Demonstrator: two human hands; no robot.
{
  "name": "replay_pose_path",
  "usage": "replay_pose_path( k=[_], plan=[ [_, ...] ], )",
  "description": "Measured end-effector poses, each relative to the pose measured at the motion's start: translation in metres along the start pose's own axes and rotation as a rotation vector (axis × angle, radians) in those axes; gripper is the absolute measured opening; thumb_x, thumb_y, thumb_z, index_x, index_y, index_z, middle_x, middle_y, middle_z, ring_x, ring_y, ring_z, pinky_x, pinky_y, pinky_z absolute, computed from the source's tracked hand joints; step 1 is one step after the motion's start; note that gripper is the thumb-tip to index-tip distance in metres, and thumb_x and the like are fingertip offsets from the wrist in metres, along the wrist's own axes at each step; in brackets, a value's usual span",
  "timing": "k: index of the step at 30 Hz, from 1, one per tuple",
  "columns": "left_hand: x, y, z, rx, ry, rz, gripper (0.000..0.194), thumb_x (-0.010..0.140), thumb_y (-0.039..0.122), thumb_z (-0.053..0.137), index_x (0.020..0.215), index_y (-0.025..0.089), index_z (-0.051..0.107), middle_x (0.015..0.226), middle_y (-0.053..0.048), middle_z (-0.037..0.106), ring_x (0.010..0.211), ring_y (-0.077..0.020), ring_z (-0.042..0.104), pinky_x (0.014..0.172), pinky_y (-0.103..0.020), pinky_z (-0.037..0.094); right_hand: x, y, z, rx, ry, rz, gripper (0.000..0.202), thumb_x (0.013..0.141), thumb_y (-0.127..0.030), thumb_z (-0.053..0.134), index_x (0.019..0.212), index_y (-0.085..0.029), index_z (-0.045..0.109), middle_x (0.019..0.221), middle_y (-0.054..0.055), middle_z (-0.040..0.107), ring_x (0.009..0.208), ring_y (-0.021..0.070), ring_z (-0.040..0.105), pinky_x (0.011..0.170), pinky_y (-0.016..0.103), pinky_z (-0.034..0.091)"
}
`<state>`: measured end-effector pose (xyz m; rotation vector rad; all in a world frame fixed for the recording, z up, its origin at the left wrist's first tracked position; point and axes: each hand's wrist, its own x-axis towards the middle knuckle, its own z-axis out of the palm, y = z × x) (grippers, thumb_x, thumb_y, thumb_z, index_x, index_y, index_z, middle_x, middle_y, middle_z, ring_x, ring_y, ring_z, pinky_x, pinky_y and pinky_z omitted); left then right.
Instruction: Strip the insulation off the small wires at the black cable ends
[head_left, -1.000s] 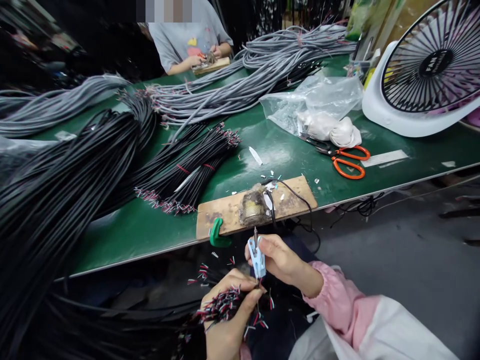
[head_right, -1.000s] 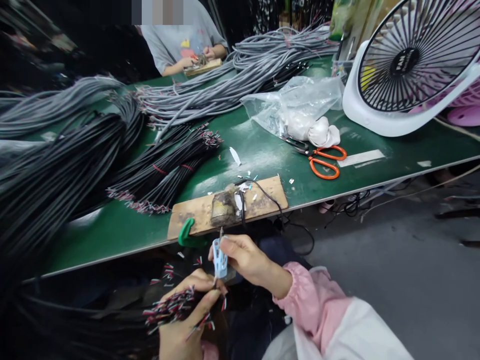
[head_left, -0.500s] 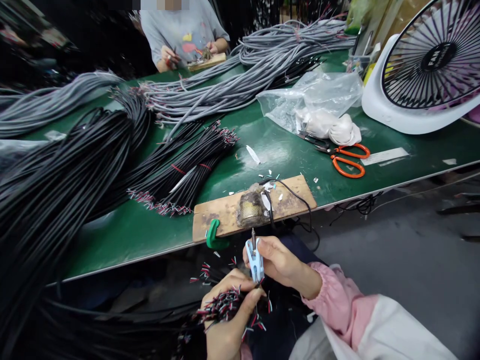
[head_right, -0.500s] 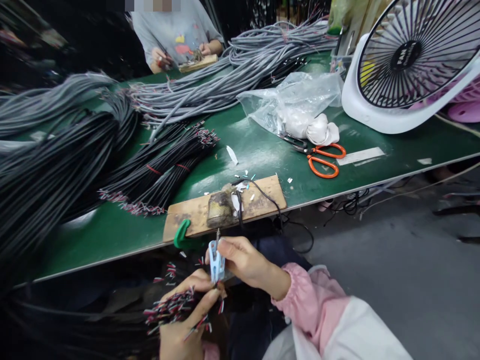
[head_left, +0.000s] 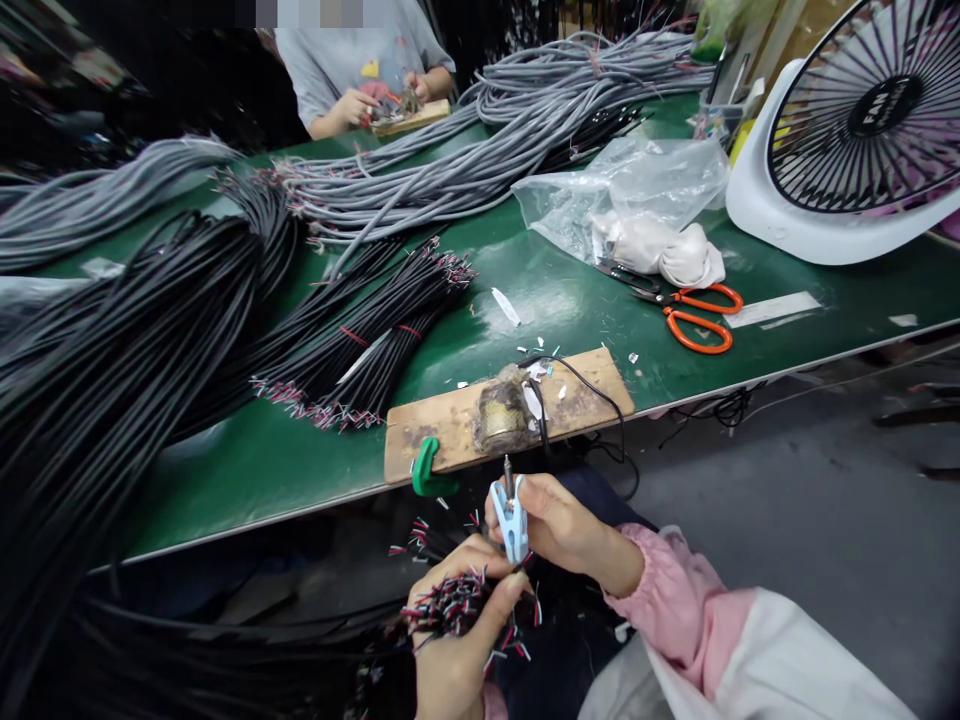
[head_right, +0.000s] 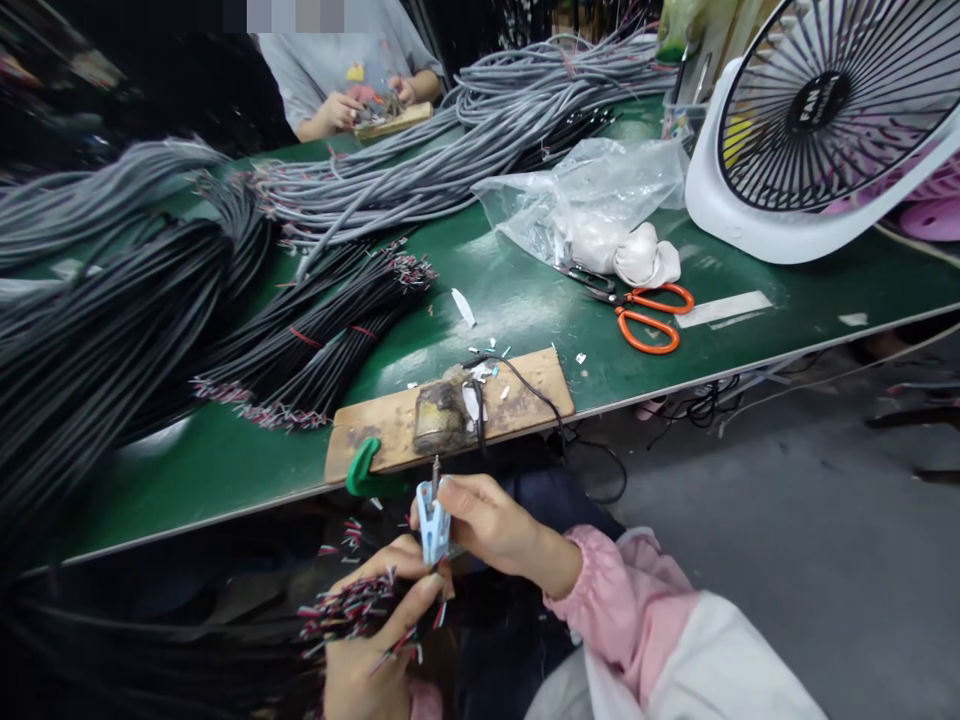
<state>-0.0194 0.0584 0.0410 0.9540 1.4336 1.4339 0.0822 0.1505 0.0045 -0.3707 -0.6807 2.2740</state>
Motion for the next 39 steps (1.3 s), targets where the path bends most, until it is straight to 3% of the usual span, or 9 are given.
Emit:
replay_pose_path(
  k=[6,10,15,19,23,27,30,33,39],
  plan=[
    [-0.002,0.000,0.000,-0.008,0.014,-0.033,0.014,0.076,0.019,0.084,0.068,0.021,0.073,0.063,0.002,0.066,0.058,-0.0158,0.062,0.056,-0.024,0.048,-0.005,0.010,-0.007,-0.003,0.028,0.036,0.070,0.079,-0.081,0.063,0.072,-0.011,0.068,0.065,0.003,0.060,0.056,0.0105,0.049,0.054,0.023,0.037],
    [-0.005,0.004,0.002,-0.007,0.023,-0.060,0.015,0.074,0.020,0.085,0.066,0.020,0.072,0.062,0.001,0.065,0.056,-0.0162,0.062,0.057,-0.025,0.048,-0.014,0.017,-0.019,-0.019,0.123,0.026,0.066,0.082,-0.078,0.064,0.076,-0.012,0.071,0.066,0.003,0.063,0.059,0.0118,0.054,0.055,0.022,0.038],
    [-0.010,0.005,-0.002,0.027,-0.001,-0.075,0.019,0.074,0.024,0.084,0.061,0.019,0.071,0.058,0.000,0.065,0.055,-0.0162,0.060,0.057,-0.026,0.047,-0.035,0.019,-0.030,-0.125,0.148,0.025,0.053,0.084,-0.065,0.073,0.079,-0.012,0.072,0.064,0.001,0.060,0.056,0.0098,0.048,0.054,0.022,0.034],
    [-0.022,-0.007,-0.007,0.010,-0.060,-0.235,0.031,0.078,0.037,0.081,0.058,0.018,0.068,0.051,-0.001,0.063,0.048,-0.0158,0.058,0.048,-0.025,0.044,-0.052,0.012,-0.028,-0.332,0.117,0.009,0.048,0.086,-0.060,0.073,0.082,-0.012,0.073,0.071,0.002,0.062,0.060,0.0105,0.050,0.058,0.024,0.039],
    [-0.035,-0.024,-0.006,-0.068,-0.099,-0.429,0.039,0.075,0.050,0.082,0.063,0.017,0.067,0.049,-0.001,0.062,0.040,-0.0162,0.058,0.043,-0.026,0.046,-0.058,-0.002,-0.022,-0.603,-0.002,-0.096,0.040,0.088,-0.054,0.073,0.087,-0.014,0.078,0.079,0.005,0.067,0.069,0.0147,0.057,0.064,0.027,0.045],
    [-0.038,-0.035,-0.003,0.036,-0.054,-0.352,0.037,0.072,0.048,0.085,0.065,0.016,0.068,0.055,-0.001,0.064,0.048,-0.0164,0.059,0.048,-0.027,0.050,-0.058,-0.009,-0.015,-0.744,-0.091,-0.205,0.028,0.085,-0.043,0.079,0.082,-0.015,0.078,0.075,0.005,0.066,0.064,0.0144,0.055,0.059,0.026,0.045],
    [-0.035,-0.041,-0.004,0.066,-0.062,-0.268,0.031,0.074,0.041,0.085,0.066,0.016,0.069,0.059,-0.001,0.064,0.053,-0.0152,0.059,0.053,-0.025,0.050,-0.060,-0.009,-0.013,-0.822,-0.030,-0.252,0.026,0.091,-0.039,0.073,0.080,-0.015,0.076,0.073,0.004,0.064,0.063,0.0145,0.054,0.058,0.027,0.045],
    [-0.034,-0.047,-0.009,0.054,0.013,-0.232,0.026,0.075,0.037,0.085,0.071,0.016,0.069,0.060,0.001,0.064,0.053,-0.0140,0.058,0.053,-0.024,0.049,-0.062,-0.007,-0.014,-0.872,0.031,-0.258,0.028,0.094,-0.040,0.069,0.080,-0.015,0.073,0.072,0.004,0.063,0.063,0.0148,0.054,0.059,0.027,0.044],
    [-0.042,-0.051,-0.013,0.012,0.033,-0.244,0.024,0.078,0.033,0.083,0.068,0.017,0.068,0.060,0.001,0.065,0.054,-0.0142,0.059,0.055,-0.024,0.048,-0.067,-0.005,-0.017,-0.878,0.011,-0.254,0.029,0.097,-0.038,0.064,0.083,-0.014,0.073,0.074,0.004,0.062,0.066,0.0153,0.054,0.063,0.028,0.044]
  ],
)
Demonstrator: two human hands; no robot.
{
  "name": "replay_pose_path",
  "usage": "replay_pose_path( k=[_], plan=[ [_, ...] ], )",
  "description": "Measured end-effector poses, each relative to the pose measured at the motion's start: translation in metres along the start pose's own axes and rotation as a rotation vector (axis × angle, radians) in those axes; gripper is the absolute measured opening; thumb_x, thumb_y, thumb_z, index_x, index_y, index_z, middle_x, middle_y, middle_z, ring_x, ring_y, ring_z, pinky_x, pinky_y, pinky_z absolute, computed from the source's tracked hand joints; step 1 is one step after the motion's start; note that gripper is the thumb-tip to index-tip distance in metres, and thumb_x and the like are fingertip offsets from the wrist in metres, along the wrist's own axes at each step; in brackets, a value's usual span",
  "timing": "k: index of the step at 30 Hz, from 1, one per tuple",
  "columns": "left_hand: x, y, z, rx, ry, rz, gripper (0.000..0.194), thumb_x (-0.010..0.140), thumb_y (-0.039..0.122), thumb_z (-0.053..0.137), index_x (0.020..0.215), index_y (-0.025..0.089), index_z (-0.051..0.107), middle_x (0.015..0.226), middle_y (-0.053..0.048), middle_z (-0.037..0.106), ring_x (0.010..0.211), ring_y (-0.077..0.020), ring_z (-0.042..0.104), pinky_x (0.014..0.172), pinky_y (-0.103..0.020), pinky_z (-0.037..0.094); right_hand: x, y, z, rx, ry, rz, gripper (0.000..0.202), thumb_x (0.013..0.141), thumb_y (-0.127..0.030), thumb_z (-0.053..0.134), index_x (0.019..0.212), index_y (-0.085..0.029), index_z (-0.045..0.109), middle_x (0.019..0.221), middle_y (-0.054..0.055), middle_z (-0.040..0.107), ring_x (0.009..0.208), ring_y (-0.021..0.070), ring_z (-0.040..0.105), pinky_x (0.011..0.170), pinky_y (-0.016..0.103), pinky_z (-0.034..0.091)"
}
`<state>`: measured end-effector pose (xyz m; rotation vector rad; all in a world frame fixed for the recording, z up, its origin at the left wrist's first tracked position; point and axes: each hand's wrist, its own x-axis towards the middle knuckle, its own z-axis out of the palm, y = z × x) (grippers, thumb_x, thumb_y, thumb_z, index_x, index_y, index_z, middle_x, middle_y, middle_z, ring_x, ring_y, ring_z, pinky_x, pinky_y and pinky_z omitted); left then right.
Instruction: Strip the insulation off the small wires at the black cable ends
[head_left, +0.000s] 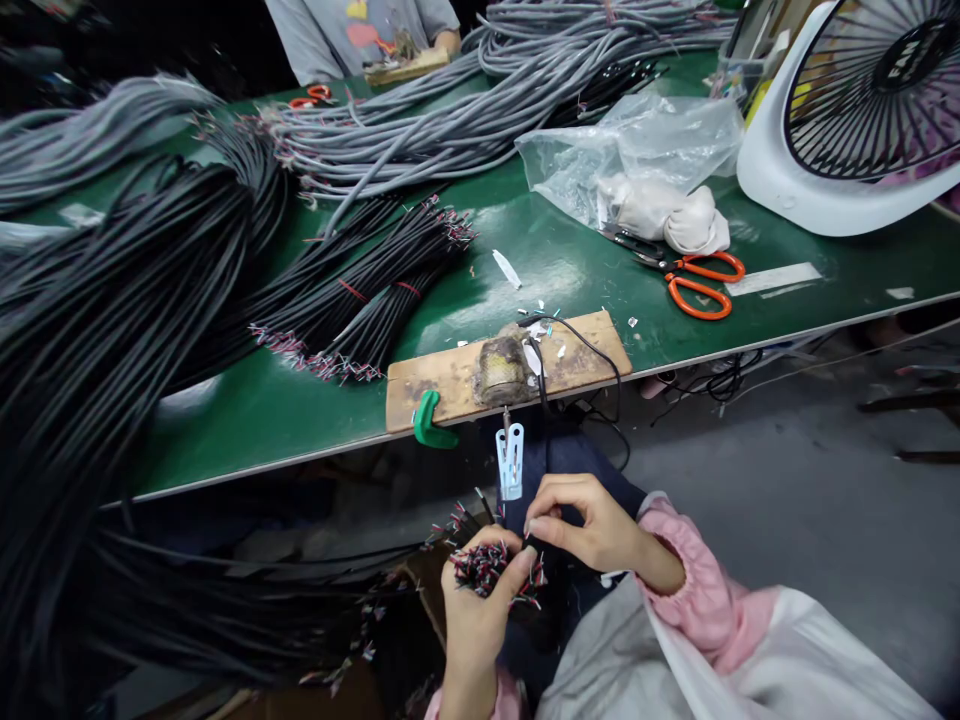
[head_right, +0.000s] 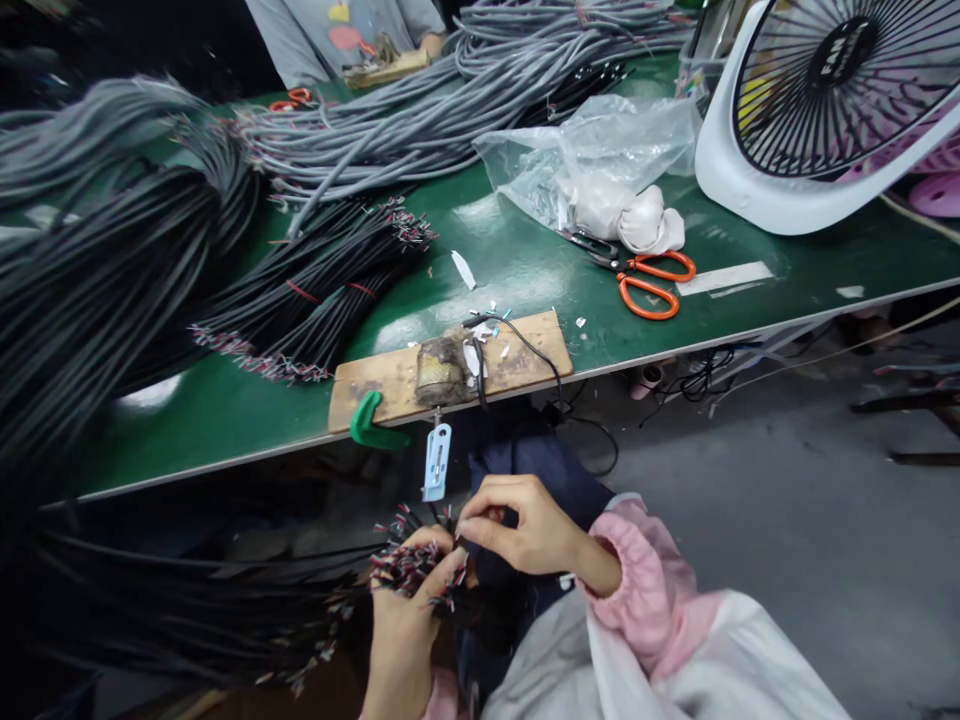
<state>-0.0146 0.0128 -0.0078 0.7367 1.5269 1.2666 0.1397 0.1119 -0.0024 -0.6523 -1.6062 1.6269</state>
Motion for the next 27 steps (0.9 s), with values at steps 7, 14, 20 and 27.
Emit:
replay_pose_path(
  k=[7,14,20,27],
  plan=[
    [-0.0014,0.0002,-0.0012,-0.030,0.018,0.013,0.027,0.077,0.034,0.084,0.066,0.017,0.067,0.057,0.001,0.062,0.052,-0.0141,0.058,0.053,-0.024,0.046,-0.0042,0.0015,0.0029,-0.006,0.007,0.008,0.030,0.097,-0.039,0.063,0.084,-0.015,0.073,0.074,0.005,0.064,0.066,0.0157,0.055,0.063,0.028,0.045],
    [-0.0020,0.0009,-0.0014,-0.028,-0.025,0.003,0.026,0.077,0.036,0.085,0.068,0.017,0.069,0.062,0.001,0.063,0.054,-0.0138,0.058,0.054,-0.024,0.047,-0.0031,0.0014,0.0033,0.062,-0.004,0.001,0.026,0.093,-0.039,0.068,0.091,-0.015,0.075,0.076,0.004,0.063,0.065,0.0145,0.053,0.062,0.027,0.045],
    [0.0008,0.0028,0.0001,-0.019,-0.107,0.032,0.025,0.078,0.033,0.083,0.066,0.017,0.069,0.059,0.001,0.062,0.050,-0.0123,0.056,0.051,-0.023,0.045,-0.0024,0.0045,0.0059,0.065,0.004,-0.005,0.019,0.090,-0.029,0.068,0.077,-0.015,0.071,0.069,0.001,0.059,0.062,0.0135,0.051,0.060,0.026,0.042],
    [0.0020,0.0057,0.0025,-0.052,-0.136,0.000,0.027,0.076,0.034,0.084,0.065,0.016,0.067,0.053,0.001,0.061,0.044,-0.0127,0.057,0.047,-0.022,0.043,-0.0020,0.0049,0.0080,0.079,0.033,0.060,0.025,0.090,-0.031,0.068,0.071,-0.015,0.066,0.068,0.001,0.060,0.063,0.0146,0.053,0.061,0.027,0.041]
  ],
)
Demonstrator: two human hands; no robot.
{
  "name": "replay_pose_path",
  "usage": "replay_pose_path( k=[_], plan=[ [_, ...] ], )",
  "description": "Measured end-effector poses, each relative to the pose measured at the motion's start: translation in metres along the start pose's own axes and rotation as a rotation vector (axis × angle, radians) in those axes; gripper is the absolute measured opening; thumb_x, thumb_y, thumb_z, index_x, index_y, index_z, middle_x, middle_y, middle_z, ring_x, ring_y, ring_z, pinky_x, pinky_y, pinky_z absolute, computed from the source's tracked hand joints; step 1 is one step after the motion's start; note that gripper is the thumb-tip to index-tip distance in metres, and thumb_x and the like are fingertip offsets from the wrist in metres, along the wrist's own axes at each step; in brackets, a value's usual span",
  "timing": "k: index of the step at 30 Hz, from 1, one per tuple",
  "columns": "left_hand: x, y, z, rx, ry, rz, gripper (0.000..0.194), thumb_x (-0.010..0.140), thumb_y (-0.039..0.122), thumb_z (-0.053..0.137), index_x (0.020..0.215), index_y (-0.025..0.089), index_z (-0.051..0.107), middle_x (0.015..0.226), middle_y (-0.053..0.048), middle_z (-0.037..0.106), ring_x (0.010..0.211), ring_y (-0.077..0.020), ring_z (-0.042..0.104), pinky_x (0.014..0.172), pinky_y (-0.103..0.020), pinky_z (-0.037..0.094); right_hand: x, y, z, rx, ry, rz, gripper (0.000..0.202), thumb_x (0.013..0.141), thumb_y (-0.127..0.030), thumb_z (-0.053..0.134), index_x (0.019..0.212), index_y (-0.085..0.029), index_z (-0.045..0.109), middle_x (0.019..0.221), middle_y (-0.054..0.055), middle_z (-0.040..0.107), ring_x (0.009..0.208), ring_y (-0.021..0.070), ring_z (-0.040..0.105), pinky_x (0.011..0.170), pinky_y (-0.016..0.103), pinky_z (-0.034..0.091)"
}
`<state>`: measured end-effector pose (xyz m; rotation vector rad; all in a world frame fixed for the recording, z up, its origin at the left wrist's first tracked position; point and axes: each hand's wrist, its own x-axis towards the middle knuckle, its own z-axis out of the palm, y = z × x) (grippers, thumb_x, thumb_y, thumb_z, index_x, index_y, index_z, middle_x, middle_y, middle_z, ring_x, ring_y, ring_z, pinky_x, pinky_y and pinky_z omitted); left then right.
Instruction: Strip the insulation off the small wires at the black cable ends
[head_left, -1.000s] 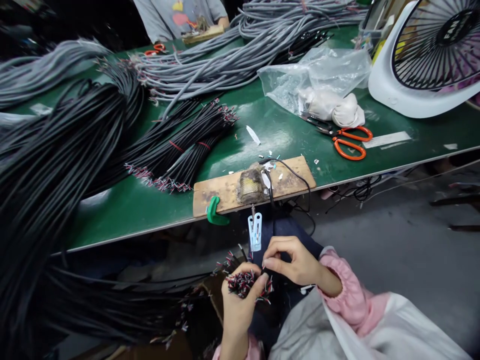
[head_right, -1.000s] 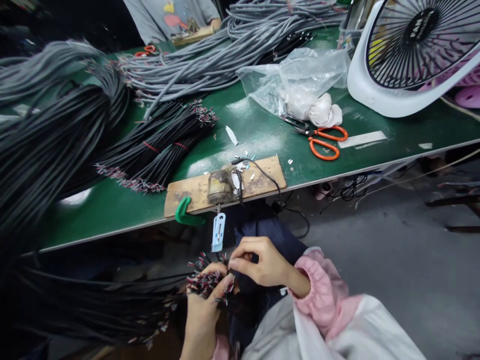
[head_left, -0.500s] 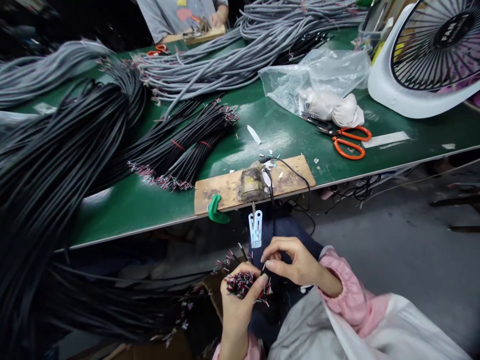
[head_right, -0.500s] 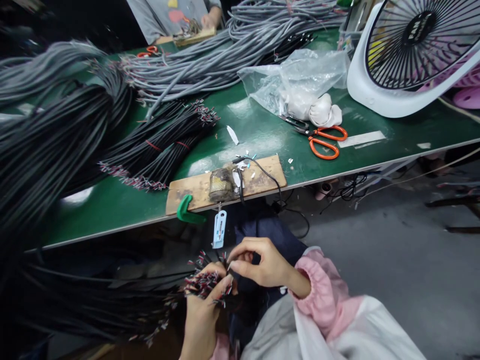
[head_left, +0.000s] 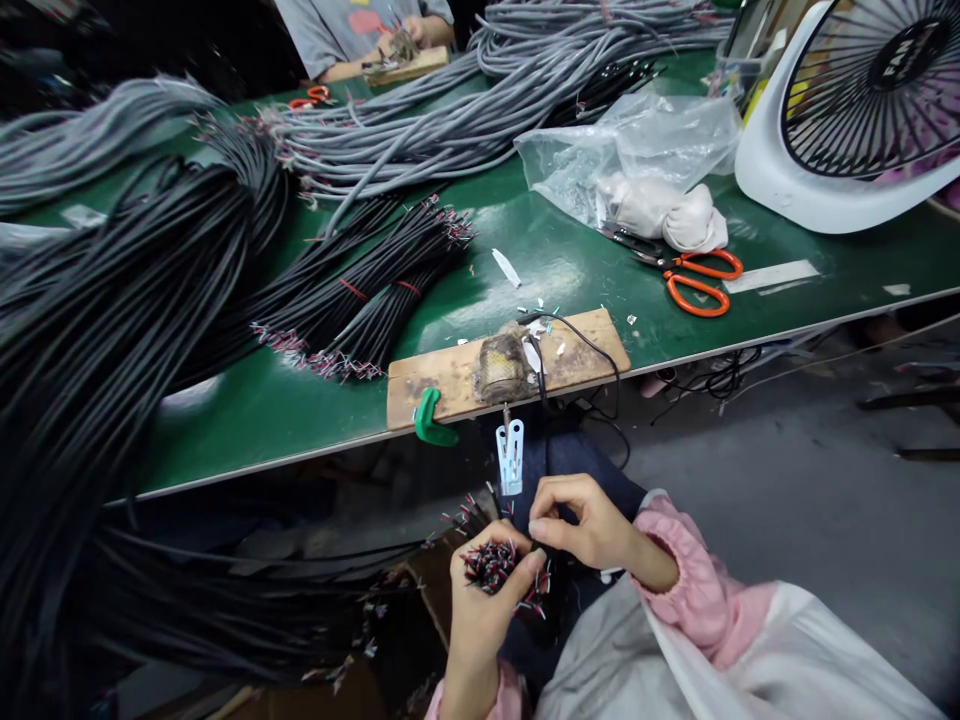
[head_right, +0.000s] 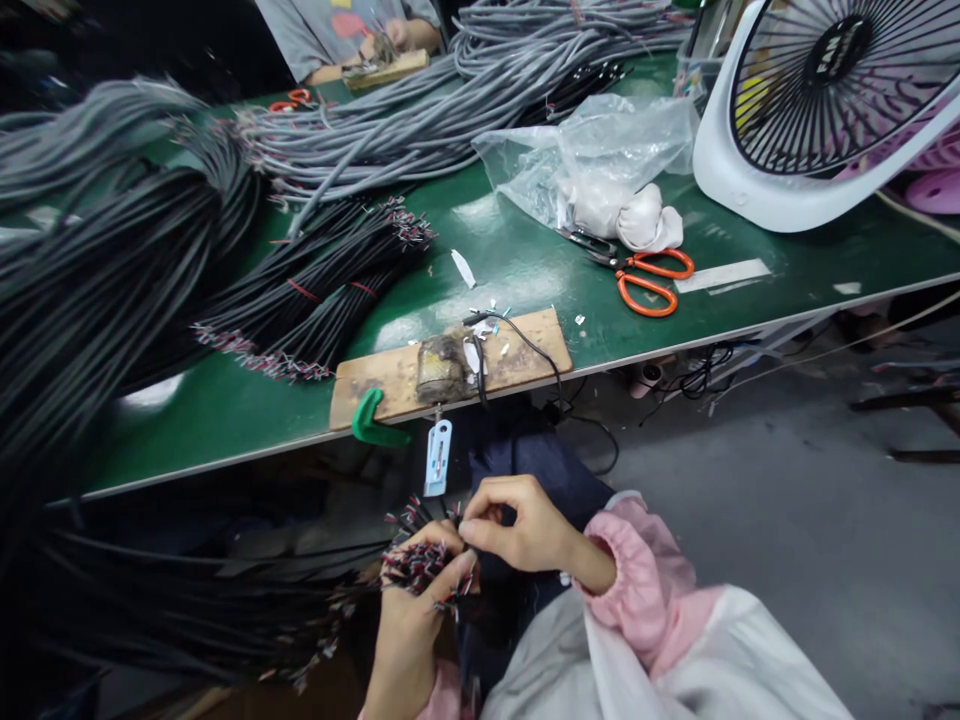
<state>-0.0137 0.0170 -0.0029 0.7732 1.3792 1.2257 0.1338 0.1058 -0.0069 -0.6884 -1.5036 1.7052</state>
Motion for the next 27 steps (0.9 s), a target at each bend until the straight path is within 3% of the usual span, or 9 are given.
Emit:
replay_pose_path(
  k=[11,20,27],
  plan=[
    [-0.003,0.000,0.001,-0.008,0.049,-0.013,0.027,0.075,0.031,0.085,0.064,0.017,0.066,0.056,0.003,0.059,0.049,-0.0113,0.053,0.050,-0.022,0.041,0.000,0.005,0.002,0.026,0.031,0.013,0.026,0.089,-0.030,0.067,0.068,-0.015,0.064,0.066,0.001,0.058,0.061,0.0131,0.051,0.059,0.025,0.040],
    [-0.001,-0.009,-0.005,-0.036,0.026,-0.029,0.025,0.075,0.032,0.085,0.066,0.016,0.068,0.057,0.002,0.060,0.047,-0.0118,0.055,0.048,-0.022,0.041,-0.001,0.006,0.002,0.025,0.044,0.037,0.037,0.093,-0.041,0.066,0.067,-0.015,0.063,0.065,0.001,0.060,0.060,0.0130,0.052,0.058,0.025,0.040],
    [-0.002,-0.010,-0.004,-0.074,0.081,-0.033,0.025,0.073,0.031,0.087,0.066,0.016,0.068,0.056,0.003,0.060,0.044,-0.0108,0.055,0.045,-0.021,0.043,-0.001,0.008,0.002,0.001,0.023,-0.013,0.046,0.097,-0.054,0.061,0.071,-0.015,0.064,0.068,0.002,0.059,0.061,0.0130,0.052,0.059,0.025,0.041]
  ],
)
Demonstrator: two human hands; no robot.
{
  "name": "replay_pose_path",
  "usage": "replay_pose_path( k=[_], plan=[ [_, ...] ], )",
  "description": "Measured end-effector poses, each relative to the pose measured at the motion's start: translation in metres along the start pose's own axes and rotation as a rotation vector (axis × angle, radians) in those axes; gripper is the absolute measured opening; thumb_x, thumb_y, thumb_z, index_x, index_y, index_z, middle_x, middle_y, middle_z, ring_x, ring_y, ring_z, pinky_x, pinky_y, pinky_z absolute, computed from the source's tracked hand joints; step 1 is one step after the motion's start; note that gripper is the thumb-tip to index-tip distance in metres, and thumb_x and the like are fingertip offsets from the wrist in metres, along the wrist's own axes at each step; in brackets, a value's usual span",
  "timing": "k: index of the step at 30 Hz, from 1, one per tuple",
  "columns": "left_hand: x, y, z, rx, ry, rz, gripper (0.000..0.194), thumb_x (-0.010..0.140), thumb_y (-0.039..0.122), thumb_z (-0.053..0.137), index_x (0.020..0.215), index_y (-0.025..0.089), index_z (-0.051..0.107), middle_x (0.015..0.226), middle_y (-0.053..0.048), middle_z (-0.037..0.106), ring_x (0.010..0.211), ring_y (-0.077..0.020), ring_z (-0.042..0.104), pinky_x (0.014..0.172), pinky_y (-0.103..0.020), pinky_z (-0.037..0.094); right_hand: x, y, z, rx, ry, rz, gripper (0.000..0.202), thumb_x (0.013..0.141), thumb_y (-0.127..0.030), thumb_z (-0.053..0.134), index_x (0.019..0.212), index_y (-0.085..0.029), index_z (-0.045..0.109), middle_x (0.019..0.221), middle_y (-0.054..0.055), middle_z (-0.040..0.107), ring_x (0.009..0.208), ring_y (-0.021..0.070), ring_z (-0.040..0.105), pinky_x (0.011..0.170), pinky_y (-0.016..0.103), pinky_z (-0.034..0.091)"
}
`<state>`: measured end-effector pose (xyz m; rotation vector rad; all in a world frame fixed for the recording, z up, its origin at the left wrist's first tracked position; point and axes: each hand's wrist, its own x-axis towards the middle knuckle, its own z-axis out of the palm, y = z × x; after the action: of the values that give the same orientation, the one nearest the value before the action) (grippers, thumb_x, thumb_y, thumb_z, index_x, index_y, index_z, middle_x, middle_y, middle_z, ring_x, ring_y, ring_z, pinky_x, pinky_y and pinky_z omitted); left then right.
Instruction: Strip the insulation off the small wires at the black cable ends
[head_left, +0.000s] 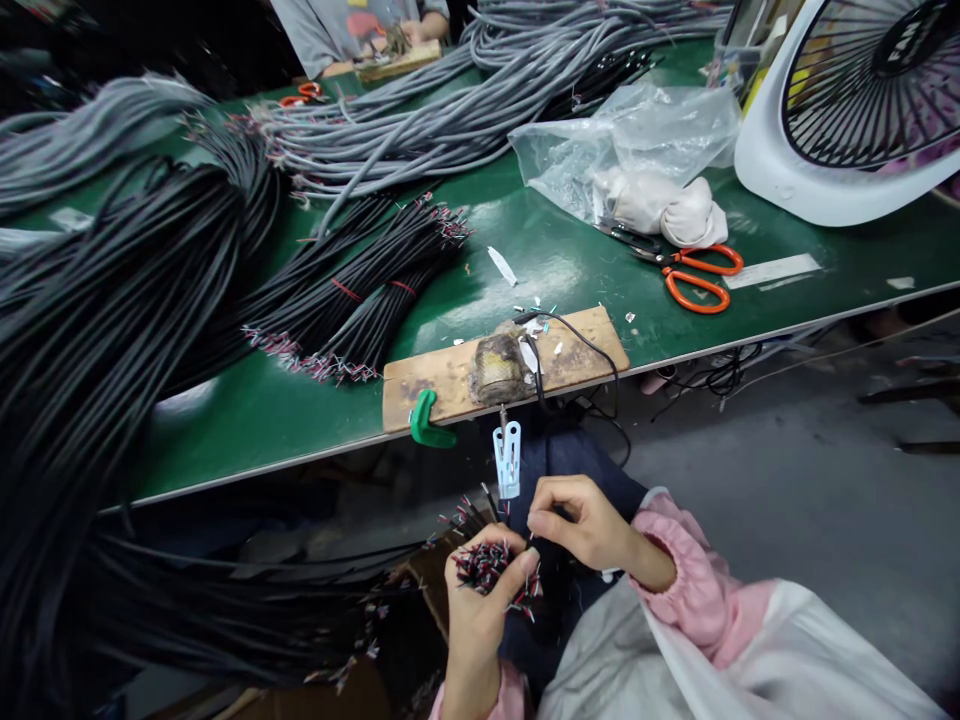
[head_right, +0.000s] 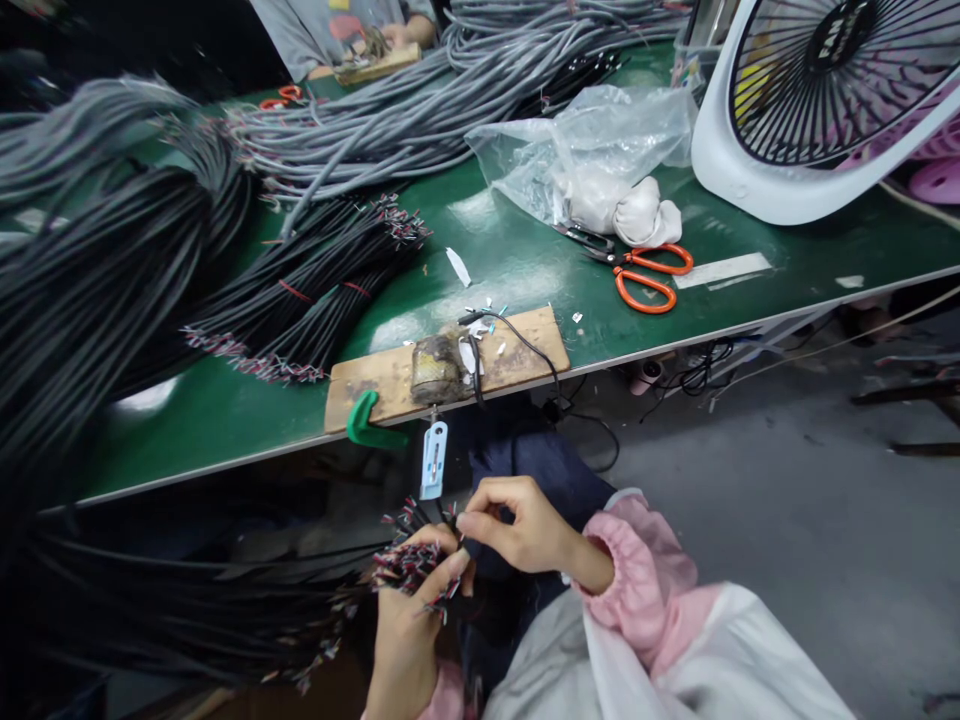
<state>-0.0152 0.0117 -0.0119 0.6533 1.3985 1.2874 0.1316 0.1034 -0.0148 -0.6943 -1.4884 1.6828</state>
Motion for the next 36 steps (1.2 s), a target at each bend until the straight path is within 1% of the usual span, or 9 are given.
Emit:
replay_pose_path(
  k=[4,11,16,23,26,28,31,33,36],
  plan=[
    [-0.003,0.003,0.001,-0.024,0.050,0.009,0.022,0.074,0.030,0.085,0.068,0.017,0.069,0.054,0.004,0.061,0.043,-0.0107,0.056,0.044,-0.020,0.044,-0.001,0.000,0.000,-0.025,-0.040,-0.069,0.043,0.100,-0.051,0.057,0.081,-0.014,0.068,0.075,0.004,0.062,0.067,0.0142,0.056,0.064,0.026,0.044],
    [-0.006,0.006,0.002,-0.047,0.109,0.008,0.022,0.072,0.031,0.087,0.071,0.017,0.069,0.055,0.004,0.060,0.042,-0.0111,0.057,0.042,-0.020,0.045,0.000,-0.004,0.003,0.106,-0.034,-0.004,0.033,0.094,-0.045,0.066,0.100,-0.013,0.072,0.081,0.004,0.065,0.068,0.0138,0.058,0.064,0.026,0.048],
    [-0.005,0.002,0.002,-0.019,0.080,0.014,0.020,0.073,0.028,0.087,0.070,0.018,0.070,0.060,0.004,0.060,0.047,-0.0101,0.056,0.047,-0.020,0.045,0.000,-0.003,0.005,0.020,-0.019,-0.097,0.024,0.094,-0.033,0.066,0.082,-0.014,0.071,0.074,0.004,0.064,0.067,0.0143,0.058,0.063,0.026,0.047],
    [-0.007,0.013,0.014,0.047,0.017,0.051,0.020,0.073,0.024,0.085,0.063,0.017,0.070,0.058,0.003,0.060,0.052,-0.0103,0.054,0.052,-0.021,0.045,-0.002,-0.011,0.011,-0.125,0.016,-0.098,0.037,0.098,-0.035,0.057,0.065,-0.018,0.050,0.065,-0.003,0.045,0.056,0.0112,0.040,0.052,0.024,0.032],
    [-0.007,0.015,0.017,0.087,0.009,0.051,0.021,0.071,0.023,0.086,0.060,0.016,0.069,0.056,0.002,0.062,0.052,-0.0114,0.055,0.051,-0.021,0.045,-0.002,-0.010,0.013,-0.125,0.030,-0.063,0.042,0.097,-0.039,0.058,0.062,-0.019,0.045,0.063,-0.004,0.042,0.054,0.0104,0.037,0.050,0.025,0.029],
    [-0.007,0.015,0.017,0.085,0.025,0.025,0.019,0.071,0.025,0.086,0.062,0.016,0.071,0.055,0.002,0.062,0.048,-0.0118,0.055,0.048,-0.021,0.045,-0.001,-0.009,0.011,-0.072,0.082,0.000,0.043,0.097,-0.044,0.061,0.063,-0.018,0.049,0.062,-0.003,0.046,0.054,0.0103,0.039,0.049,0.024,0.030],
    [-0.010,0.016,0.015,0.071,0.077,0.000,0.018,0.072,0.028,0.085,0.065,0.017,0.073,0.054,0.002,0.063,0.045,-0.0122,0.057,0.047,-0.022,0.045,0.001,-0.008,0.002,-0.007,0.160,0.063,0.045,0.098,-0.052,0.059,0.069,-0.016,0.060,0.066,0.001,0.057,0.058,0.0122,0.050,0.053,0.024,0.040],
    [-0.012,0.019,0.014,0.072,0.094,0.002,0.017,0.073,0.028,0.084,0.066,0.017,0.073,0.055,0.002,0.064,0.047,-0.0127,0.059,0.048,-0.022,0.047,0.002,-0.010,-0.003,-0.017,0.142,0.041,0.045,0.098,-0.052,0.059,0.074,-0.015,0.067,0.071,0.004,0.063,0.063,0.0143,0.056,0.059,0.026,0.045],
    [-0.012,0.024,0.014,0.073,0.107,0.005,0.017,0.073,0.029,0.084,0.068,0.018,0.073,0.056,0.002,0.065,0.047,-0.0133,0.060,0.049,-0.023,0.048,0.000,-0.014,-0.006,-0.042,0.063,-0.022,0.036,0.096,-0.045,0.065,0.081,-0.013,0.073,0.074,0.006,0.066,0.064,0.0149,0.057,0.060,0.026,0.046]
  ],
)
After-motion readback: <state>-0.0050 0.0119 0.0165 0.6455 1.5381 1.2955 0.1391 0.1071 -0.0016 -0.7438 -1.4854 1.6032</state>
